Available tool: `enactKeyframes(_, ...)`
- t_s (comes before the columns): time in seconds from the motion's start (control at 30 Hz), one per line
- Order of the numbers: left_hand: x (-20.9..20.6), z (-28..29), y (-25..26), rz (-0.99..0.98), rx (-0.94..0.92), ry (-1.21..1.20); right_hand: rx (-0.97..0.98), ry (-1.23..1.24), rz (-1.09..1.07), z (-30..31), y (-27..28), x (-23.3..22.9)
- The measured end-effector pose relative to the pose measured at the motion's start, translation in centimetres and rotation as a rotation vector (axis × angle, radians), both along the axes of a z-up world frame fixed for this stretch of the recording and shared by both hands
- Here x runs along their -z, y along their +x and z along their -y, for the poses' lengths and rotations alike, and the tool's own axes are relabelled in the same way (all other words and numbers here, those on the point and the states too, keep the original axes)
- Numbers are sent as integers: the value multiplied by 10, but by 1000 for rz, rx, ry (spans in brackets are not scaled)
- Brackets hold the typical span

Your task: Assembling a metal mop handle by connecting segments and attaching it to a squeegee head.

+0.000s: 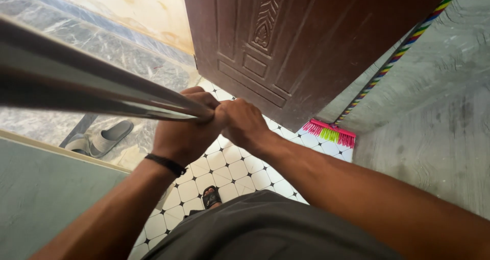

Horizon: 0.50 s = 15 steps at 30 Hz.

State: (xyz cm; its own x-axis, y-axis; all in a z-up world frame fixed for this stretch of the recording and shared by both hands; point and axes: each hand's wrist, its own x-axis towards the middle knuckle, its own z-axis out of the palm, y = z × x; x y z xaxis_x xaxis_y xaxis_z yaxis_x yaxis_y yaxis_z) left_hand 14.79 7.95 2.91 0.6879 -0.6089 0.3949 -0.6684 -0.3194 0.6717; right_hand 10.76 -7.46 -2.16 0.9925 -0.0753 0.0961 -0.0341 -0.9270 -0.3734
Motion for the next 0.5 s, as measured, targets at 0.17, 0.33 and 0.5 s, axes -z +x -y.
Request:
enactKeyframes(0.17,16,15,8,16,105,-26,28,83,63,17,-3,7)
enactKeyframes(0.33,27,22,11,-67,200,46,94,278,-45,24,-7,13)
enactKeyframes(0.5,55,19,13,125,183,17,17,154,-151,31,2,36)
